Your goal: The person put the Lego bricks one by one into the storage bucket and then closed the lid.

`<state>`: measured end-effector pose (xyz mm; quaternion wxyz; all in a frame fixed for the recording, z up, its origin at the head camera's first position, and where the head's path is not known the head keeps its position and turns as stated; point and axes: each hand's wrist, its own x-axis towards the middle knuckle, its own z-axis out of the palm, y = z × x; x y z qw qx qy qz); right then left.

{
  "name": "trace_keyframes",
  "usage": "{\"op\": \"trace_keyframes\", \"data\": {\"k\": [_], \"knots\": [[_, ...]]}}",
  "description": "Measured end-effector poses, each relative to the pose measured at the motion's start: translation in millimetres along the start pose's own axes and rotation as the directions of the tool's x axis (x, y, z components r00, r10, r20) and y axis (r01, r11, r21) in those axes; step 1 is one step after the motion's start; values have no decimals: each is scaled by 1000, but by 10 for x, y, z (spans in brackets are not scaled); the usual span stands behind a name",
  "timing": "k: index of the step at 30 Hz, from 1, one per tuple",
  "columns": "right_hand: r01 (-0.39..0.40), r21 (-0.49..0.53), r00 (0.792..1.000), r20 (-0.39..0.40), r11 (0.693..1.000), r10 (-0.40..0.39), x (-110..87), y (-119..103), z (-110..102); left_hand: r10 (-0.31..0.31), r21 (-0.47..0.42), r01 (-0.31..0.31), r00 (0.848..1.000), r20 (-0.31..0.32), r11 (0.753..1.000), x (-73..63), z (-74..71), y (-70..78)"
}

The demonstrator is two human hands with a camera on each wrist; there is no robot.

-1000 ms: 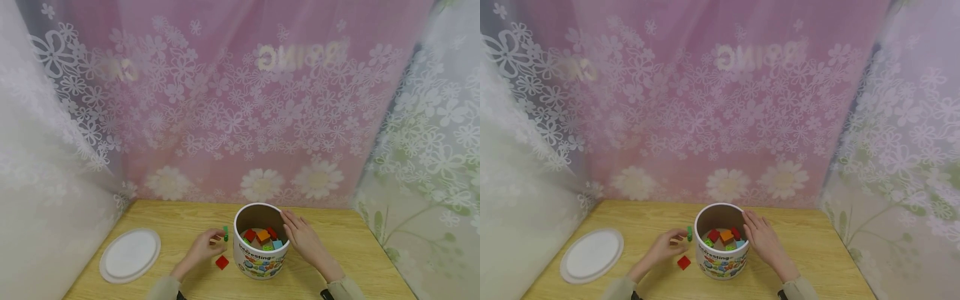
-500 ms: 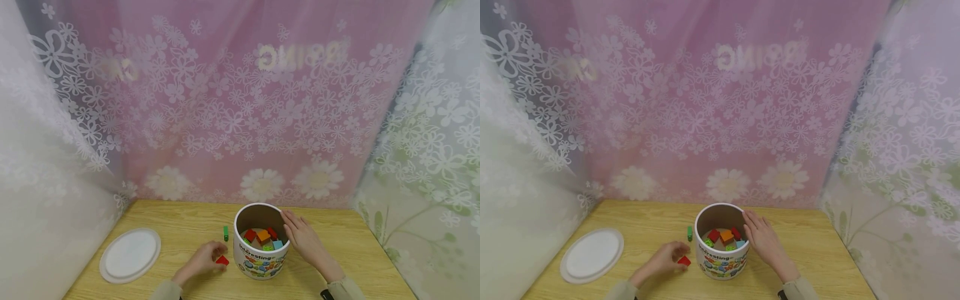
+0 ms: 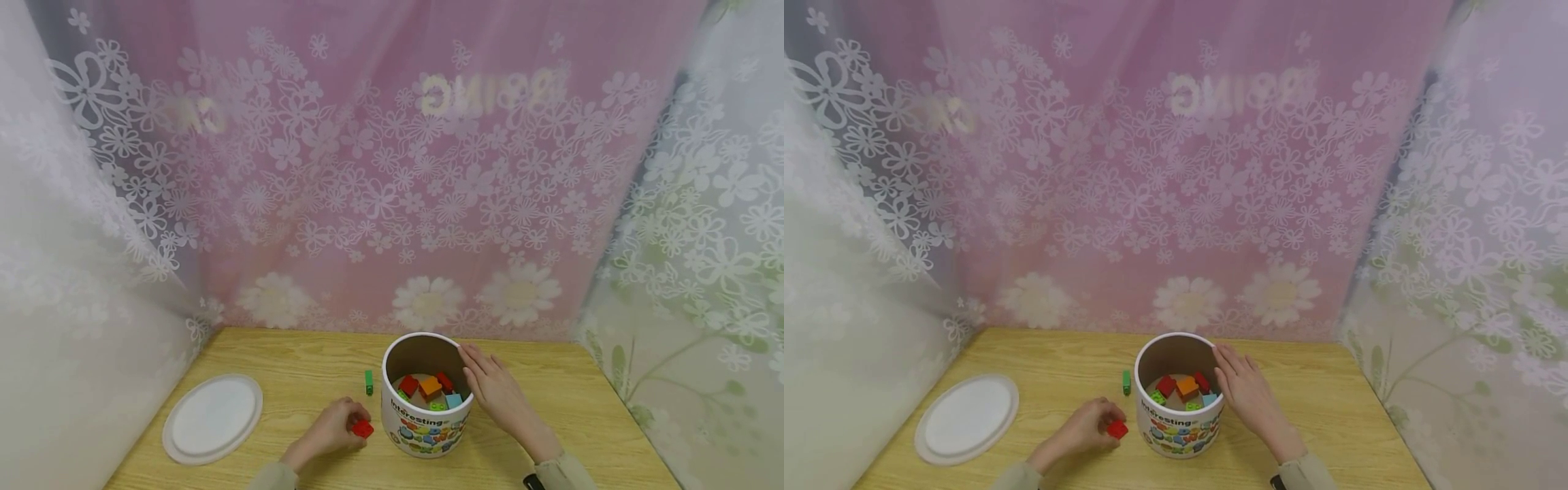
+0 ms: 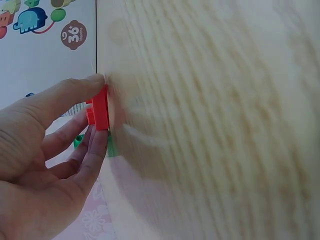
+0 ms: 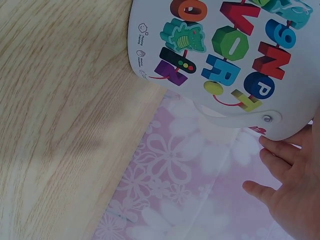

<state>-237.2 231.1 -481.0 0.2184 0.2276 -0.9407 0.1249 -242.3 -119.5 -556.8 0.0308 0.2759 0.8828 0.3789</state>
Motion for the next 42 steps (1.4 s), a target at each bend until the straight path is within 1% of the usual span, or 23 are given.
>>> {"op": "trace_keyframes", "data": {"k": [2, 5, 8, 13, 17, 22, 26, 30, 35, 42], "knots": [[-5, 1, 1000, 6, 1000, 5, 0, -5, -4, -21, -4, 21, 1000, 2, 1000, 2, -20, 8], [-7, 5, 1000, 5, 1000, 7, 1, -9, -10, -38, -3, 38, 999, -8, 999, 25, -83, 32], [-6, 6, 1000, 1, 1000, 6, -1, -8, -10, -29, -8, 29, 999, -27, 1000, 65, -182, 68], [8, -1, 1000, -17, 1000, -8, -8, 6, 1, -17, -44, 15, 999, -45, 999, 108, -379, 132], [18, -6, 999, -30, 1000, -18, -5, 8, 7, 21, -28, -23, 997, -74, 999, 143, -528, 195], [6, -8, 1000, -11, 1000, -7, -2, 5, 5, 67, 3, -67, 991, -115, 998, 179, -691, 317], [0, -13, 1000, 0, 1000, 0, -6, -2, -2, 83, 31, -79, 986, -143, 996, 217, -791, 437], [1, -14, 1000, -3, 1000, -1, -7, -12, -12, 78, 35, -73, 984, -160, 997, 275, -850, 548], [9, -14, 1000, -17, 1000, -9, -8, -6, -1, 80, 39, -75, 984, -160, 996, 353, -873, 641], [29, -25, 998, -50, 999, -31, -12, 14, 21, 115, 40, -110, 979, -168, 993, 478, -861, 793]]}}
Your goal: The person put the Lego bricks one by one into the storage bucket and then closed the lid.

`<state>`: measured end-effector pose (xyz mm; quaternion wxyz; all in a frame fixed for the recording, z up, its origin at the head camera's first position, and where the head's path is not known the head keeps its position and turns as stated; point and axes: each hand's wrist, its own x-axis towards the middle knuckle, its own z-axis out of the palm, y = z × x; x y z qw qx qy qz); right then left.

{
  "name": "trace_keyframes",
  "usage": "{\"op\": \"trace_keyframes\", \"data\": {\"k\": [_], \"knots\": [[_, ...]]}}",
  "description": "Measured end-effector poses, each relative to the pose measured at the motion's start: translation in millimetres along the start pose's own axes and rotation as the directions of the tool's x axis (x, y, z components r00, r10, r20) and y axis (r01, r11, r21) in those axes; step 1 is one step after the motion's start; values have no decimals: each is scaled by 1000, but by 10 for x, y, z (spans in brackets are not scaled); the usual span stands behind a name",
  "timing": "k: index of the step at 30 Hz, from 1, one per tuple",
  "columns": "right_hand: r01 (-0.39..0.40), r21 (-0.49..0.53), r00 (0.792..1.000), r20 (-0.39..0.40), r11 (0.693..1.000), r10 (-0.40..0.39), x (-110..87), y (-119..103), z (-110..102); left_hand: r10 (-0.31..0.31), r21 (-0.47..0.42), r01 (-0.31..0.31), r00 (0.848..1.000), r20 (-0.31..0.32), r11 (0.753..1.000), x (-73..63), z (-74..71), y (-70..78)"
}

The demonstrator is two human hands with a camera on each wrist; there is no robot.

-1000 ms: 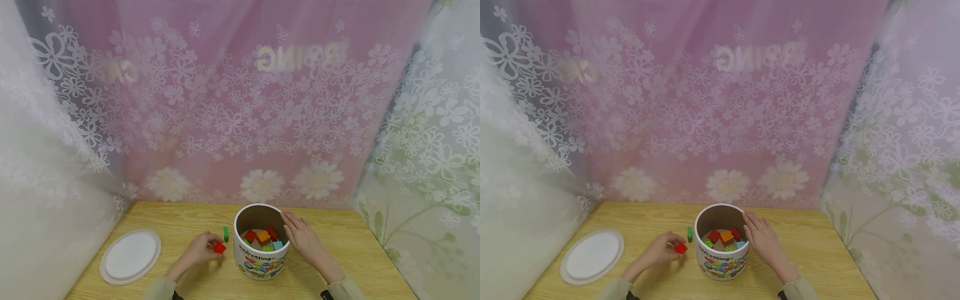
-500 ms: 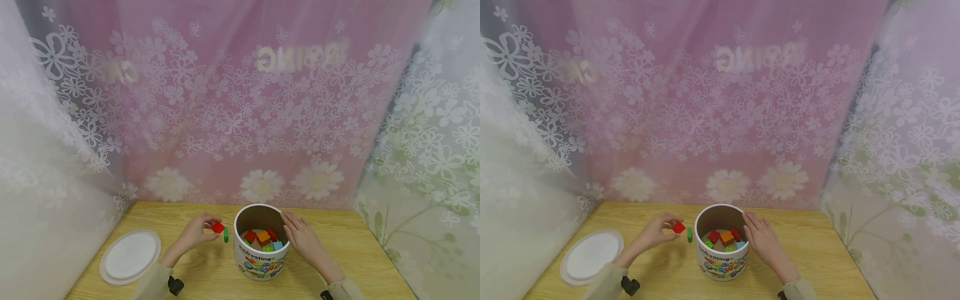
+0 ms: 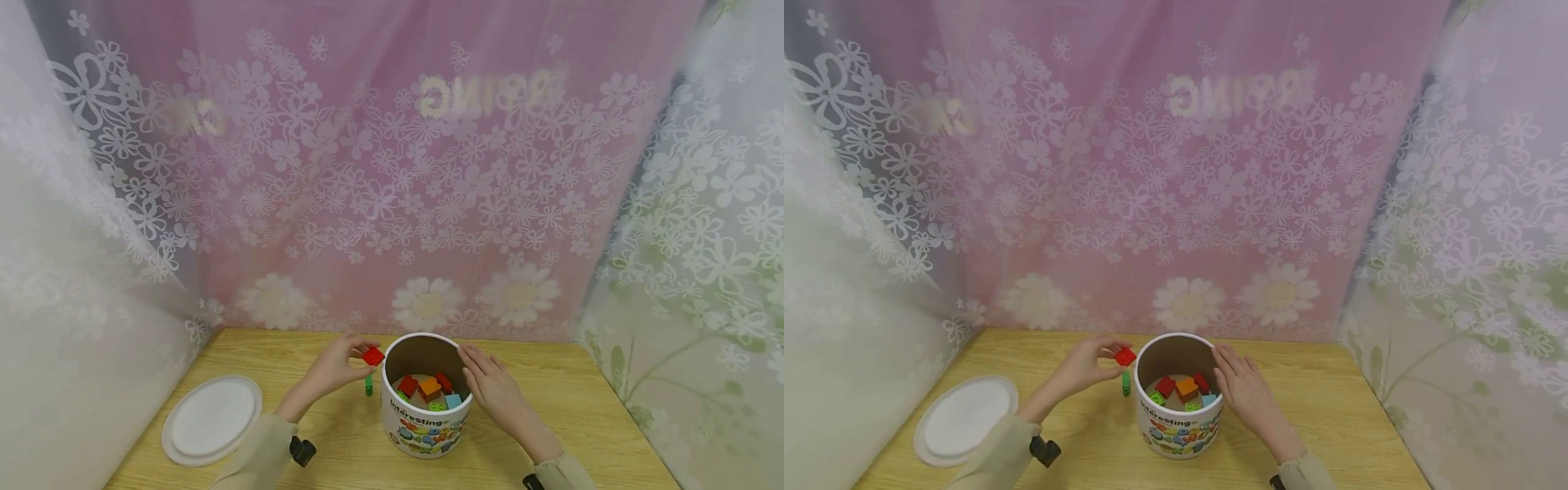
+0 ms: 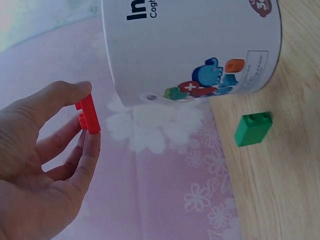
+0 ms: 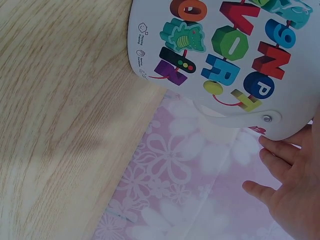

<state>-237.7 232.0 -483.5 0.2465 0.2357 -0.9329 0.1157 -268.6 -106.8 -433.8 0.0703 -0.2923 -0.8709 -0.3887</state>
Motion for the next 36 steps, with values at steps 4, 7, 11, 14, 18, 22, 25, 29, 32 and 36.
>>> {"op": "trace_keyframes", "data": {"k": [4, 7, 11, 14, 18, 22, 25, 29, 32, 36], "knots": [[1, -9, 1000, -3, 1000, -1, -4, 9, 4, 38, -2, -38, 999, 11, 999, 99, 53, 84], [3, -5, 1000, -2, 1000, -3, 0, 12, 3, 52, -13, -51, 998, 22, 999, 180, 110, 124], [10, -3, 1000, -5, 1000, -10, -2, 13, -6, 53, -32, -52, 998, 42, 998, 280, 200, 155], [12, -2, 1000, -3, 1000, -12, -8, 9, -18, 58, -36, -56, 997, 57, 998, 336, 261, 188], [3, 3, 1000, 12, 1000, -3, -11, 3, -24, 77, -23, -75, 994, 72, 997, 395, 334, 238], [-11, 9, 1000, 21, 1000, 11, -3, 1, -22, 102, -3, -102, 992, 75, 995, 443, 416, 266], [-20, 15, 999, 30, 1000, 19, 6, -2, -20, 94, -6, -94, 992, 88, 996, 460, 470, 273], [-29, 9, 998, 48, 1000, 28, 4, 5, -18, 62, -7, -62, 991, 119, 998, 465, 524, 281], [-33, 3, 998, 53, 999, 33, -2, 10, -20, 42, 2, -43, 990, 133, 999, 465, 570, 266], [-35, 3, 998, 52, 999, 34, -4, 17, -11, 38, 16, -40, 990, 137, 999, 453, 618, 235]]}}
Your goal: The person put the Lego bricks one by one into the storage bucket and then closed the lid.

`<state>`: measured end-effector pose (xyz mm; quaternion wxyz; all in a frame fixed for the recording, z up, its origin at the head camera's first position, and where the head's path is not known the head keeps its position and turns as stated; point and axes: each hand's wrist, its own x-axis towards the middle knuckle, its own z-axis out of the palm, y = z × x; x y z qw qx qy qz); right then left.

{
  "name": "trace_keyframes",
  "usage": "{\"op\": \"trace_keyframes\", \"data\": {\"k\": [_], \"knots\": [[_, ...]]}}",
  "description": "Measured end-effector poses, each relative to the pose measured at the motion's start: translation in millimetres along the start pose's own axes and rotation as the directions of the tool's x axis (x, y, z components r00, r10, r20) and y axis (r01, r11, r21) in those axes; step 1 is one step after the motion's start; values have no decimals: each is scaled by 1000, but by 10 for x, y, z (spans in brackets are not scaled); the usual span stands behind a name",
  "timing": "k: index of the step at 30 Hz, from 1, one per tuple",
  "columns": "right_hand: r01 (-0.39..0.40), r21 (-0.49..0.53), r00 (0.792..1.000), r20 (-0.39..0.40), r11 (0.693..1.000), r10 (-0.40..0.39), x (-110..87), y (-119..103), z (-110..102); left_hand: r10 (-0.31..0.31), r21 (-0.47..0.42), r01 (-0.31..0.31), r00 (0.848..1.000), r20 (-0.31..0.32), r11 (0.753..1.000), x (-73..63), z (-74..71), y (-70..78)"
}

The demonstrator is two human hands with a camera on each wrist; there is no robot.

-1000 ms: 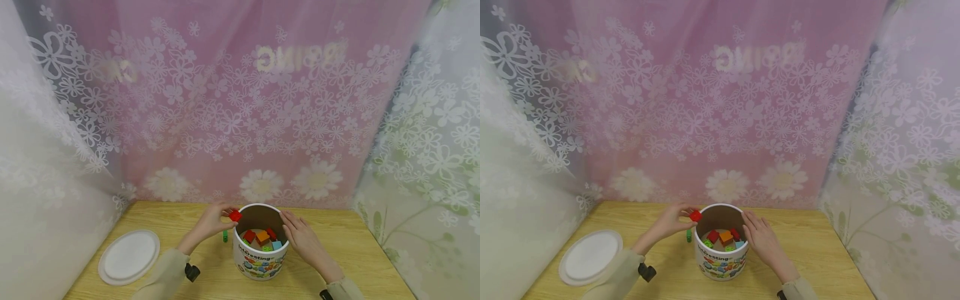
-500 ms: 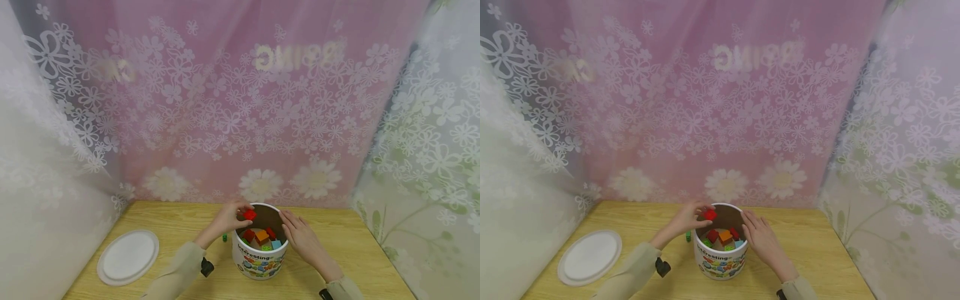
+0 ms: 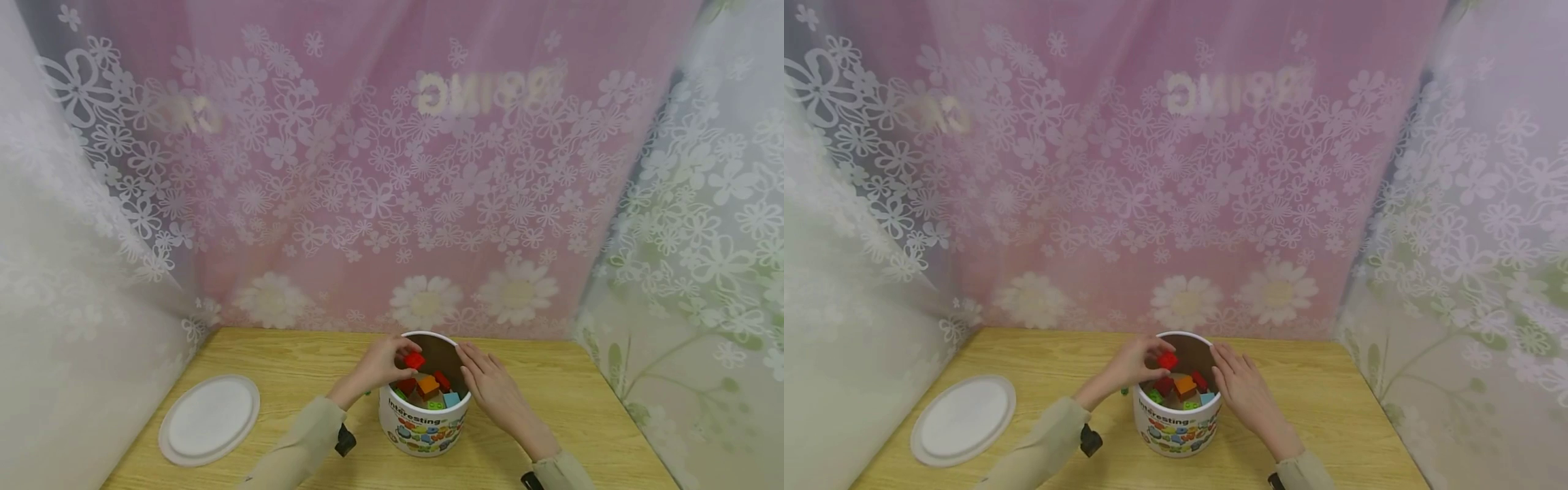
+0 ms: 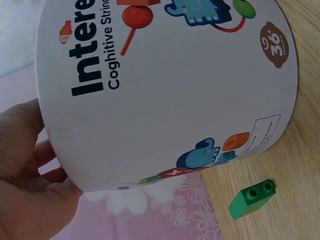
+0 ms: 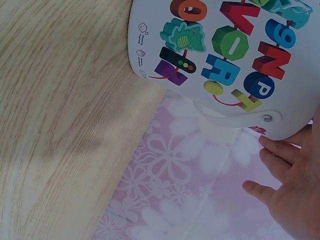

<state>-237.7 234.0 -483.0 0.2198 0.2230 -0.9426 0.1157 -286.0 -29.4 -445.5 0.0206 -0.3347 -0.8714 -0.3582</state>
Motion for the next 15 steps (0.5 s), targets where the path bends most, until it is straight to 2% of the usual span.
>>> {"op": "trace_keyframes", "data": {"k": [11, 15], "knots": [[30, -8, 998, -49, 1000, -30, 3, -2, 15, 40, 59, -40, 999, 5, 997, 9, 27, 2], [31, -10, 998, -47, 999, -31, 2, -10, 10, 22, 8, -21, 1000, -19, 1000, 1, 24, -2]]}}
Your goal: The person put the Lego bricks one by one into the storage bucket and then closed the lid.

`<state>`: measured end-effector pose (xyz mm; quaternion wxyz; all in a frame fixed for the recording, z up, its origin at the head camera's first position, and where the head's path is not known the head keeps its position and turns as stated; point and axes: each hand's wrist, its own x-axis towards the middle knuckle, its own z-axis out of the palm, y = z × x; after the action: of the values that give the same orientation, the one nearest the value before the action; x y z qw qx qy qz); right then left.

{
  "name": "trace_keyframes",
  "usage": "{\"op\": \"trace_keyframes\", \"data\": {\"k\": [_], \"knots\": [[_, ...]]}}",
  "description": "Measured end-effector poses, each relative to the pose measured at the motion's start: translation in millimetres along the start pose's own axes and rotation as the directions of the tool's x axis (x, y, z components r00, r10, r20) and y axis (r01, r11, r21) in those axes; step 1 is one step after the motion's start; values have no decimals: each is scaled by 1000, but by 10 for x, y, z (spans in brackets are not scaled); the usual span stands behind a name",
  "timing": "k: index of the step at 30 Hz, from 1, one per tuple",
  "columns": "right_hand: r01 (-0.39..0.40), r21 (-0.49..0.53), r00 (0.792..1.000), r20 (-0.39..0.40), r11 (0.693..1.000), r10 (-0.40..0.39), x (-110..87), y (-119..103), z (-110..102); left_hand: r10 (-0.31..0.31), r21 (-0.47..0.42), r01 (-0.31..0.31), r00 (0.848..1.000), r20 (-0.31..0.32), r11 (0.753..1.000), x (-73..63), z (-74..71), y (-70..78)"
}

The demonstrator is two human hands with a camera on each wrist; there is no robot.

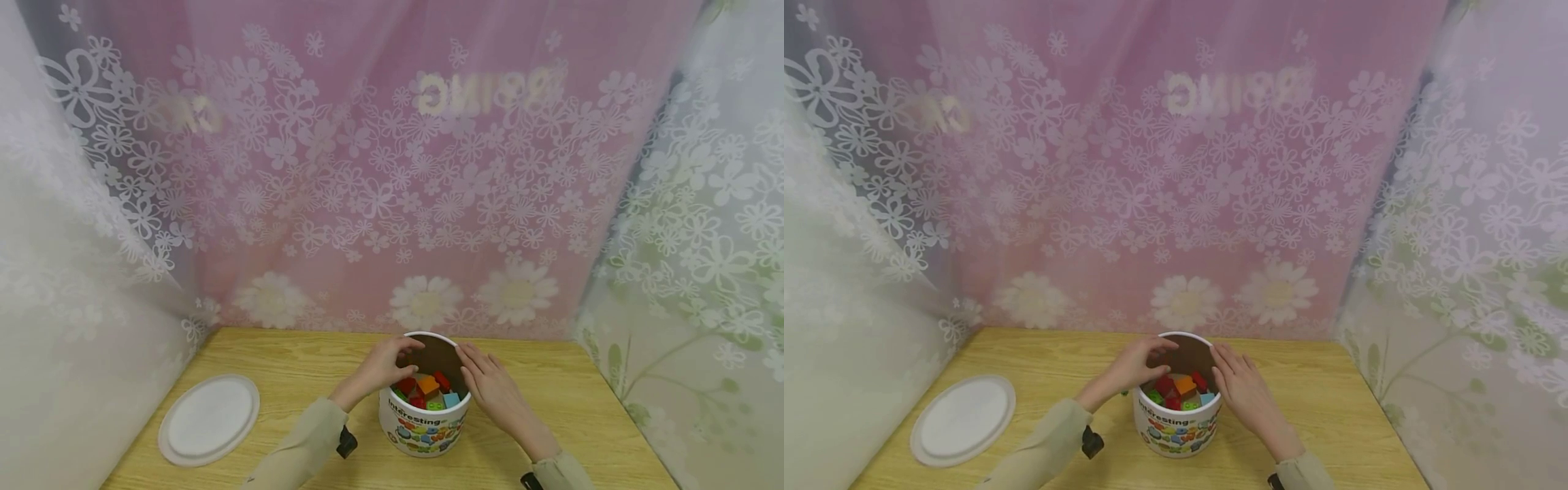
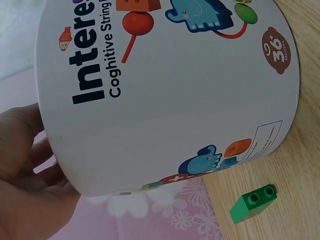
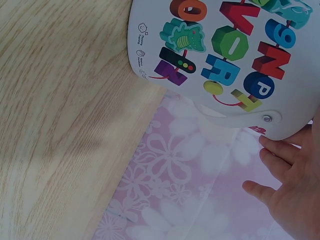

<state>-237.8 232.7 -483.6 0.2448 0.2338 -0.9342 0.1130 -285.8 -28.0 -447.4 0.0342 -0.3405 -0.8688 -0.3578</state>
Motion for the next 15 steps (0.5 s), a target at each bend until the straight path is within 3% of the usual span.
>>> {"op": "trace_keyframes", "data": {"k": [7, 15], "knots": [[-13, 7, 1000, 13, 1000, 13, -1, -15, -15, 12, -125, -24, 995, -95, 992, -16, -60, -26], [-13, 9, 1000, 14, 1000, 13, 3, -19, -16, 68, -150, -96, 981, -182, 984, -46, -151, -54]]}}
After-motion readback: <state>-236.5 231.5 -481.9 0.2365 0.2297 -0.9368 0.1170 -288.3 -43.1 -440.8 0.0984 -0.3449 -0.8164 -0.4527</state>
